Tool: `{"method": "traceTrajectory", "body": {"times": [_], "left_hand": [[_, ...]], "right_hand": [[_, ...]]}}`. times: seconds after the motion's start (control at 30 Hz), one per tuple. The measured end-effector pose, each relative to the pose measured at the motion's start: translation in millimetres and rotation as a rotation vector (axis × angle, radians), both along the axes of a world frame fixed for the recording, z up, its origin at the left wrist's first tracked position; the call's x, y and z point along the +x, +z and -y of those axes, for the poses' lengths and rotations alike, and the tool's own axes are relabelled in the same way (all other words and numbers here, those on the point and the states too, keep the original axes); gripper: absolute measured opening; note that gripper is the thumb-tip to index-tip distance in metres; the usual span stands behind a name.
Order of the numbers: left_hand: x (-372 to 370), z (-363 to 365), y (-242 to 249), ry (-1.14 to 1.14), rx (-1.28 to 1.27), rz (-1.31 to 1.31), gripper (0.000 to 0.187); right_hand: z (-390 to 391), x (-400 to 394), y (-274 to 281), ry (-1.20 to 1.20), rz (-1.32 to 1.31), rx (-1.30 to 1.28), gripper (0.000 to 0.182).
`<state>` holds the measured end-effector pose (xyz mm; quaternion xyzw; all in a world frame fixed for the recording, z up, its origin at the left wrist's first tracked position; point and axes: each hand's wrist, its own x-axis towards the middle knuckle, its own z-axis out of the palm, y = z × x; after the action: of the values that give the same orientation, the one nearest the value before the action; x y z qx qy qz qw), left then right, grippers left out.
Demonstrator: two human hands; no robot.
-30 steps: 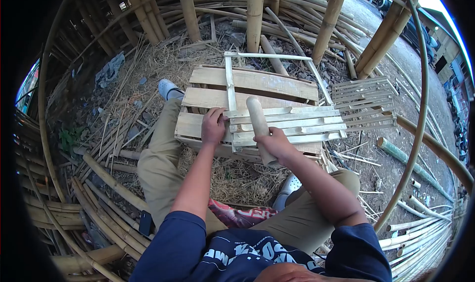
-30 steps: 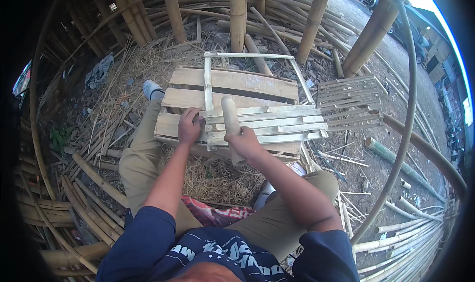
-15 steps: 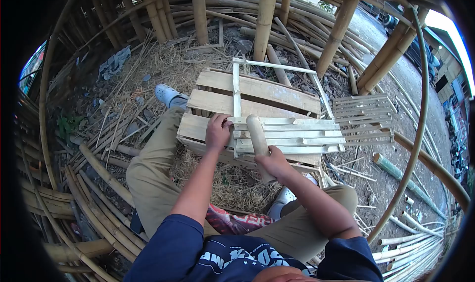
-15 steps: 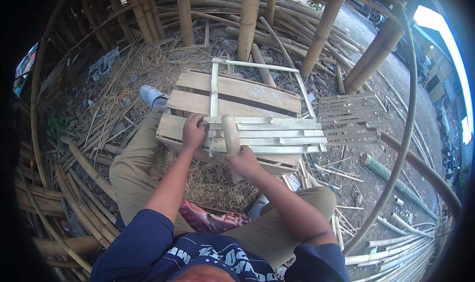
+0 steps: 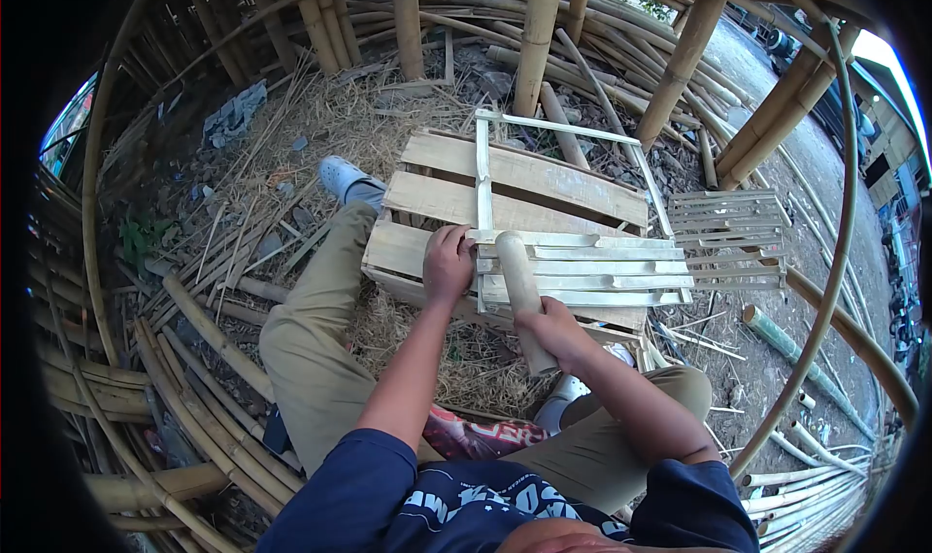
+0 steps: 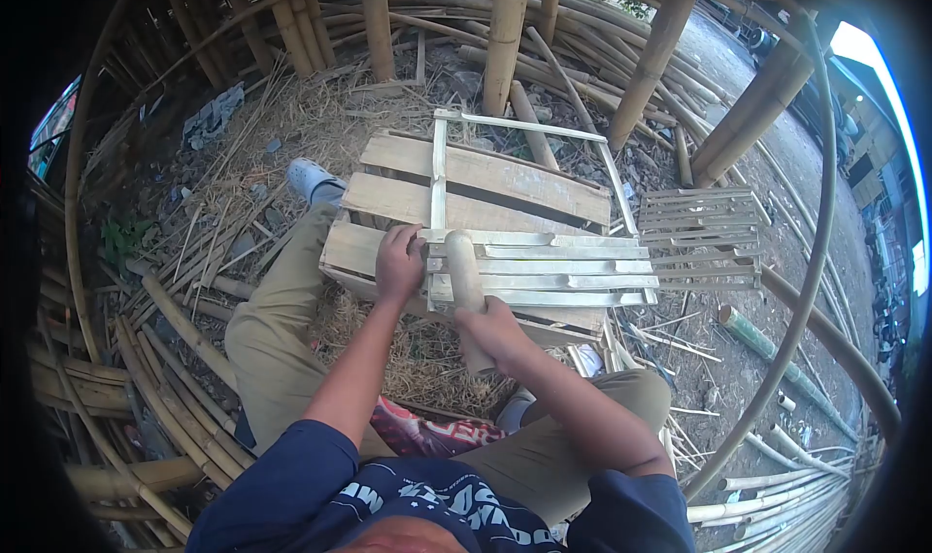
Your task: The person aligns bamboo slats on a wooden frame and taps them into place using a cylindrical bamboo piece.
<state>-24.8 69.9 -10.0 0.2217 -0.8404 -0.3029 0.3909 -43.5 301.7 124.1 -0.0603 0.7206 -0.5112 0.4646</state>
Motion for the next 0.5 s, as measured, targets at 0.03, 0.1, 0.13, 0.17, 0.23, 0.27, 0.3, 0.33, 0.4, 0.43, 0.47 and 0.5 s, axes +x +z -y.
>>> {"method": "traceTrajectory", "body": {"times": [0.03,0.1,0.13,0.17,0.23,0.27,0.3,0.33,0.4,0.43,0.47,0.5], "left_hand": [[-1,0,0,0.008,-0.010,-0.002,0.029],[0,-2,1,0.010,-0.026,-0.012,0.028],[1,-2,2,0.013,-0.036,-0.017,0.027],[1,-2,4,0.015,-0.052,-0.028,0.026],[0,-2,4,0.013,-0.083,-0.053,0.025],[-4,-2,4,0.025,-0.094,-0.043,0.024],[-4,-1,5,0.040,-0.104,-0.032,0.024],[-3,-1,2,0.053,-0.111,-0.017,0.023],[-5,0,0,0.048,-0.125,-0.017,0.022],[-5,-1,1,0.048,-0.124,-0.021,0.022],[-2,-1,1,0.050,-0.123,-0.022,0.022],[-1,-1,2,0.029,-0.113,-0.012,0.022]], "right_hand": [[1,0,5,0.024,0.020,-0.008,0.057],[5,2,9,0.009,0.007,-0.024,0.055],[9,3,11,0.003,0.001,-0.034,0.055],[12,4,14,-0.013,0.001,-0.046,0.053],[19,2,22,-0.051,-0.002,-0.070,0.048],[23,-3,28,-0.064,0.025,-0.095,0.046],[29,-9,35,-0.074,0.053,-0.117,0.043],[32,-15,40,-0.086,0.084,-0.138,0.041],[41,-32,37,-0.108,0.073,-0.198,0.035],[47,-40,38,-0.115,0.055,-0.200,0.035],[53,-43,40,-0.122,0.041,-0.203,0.035],[58,-42,46,-0.142,0.016,-0.228,0.036]]}}
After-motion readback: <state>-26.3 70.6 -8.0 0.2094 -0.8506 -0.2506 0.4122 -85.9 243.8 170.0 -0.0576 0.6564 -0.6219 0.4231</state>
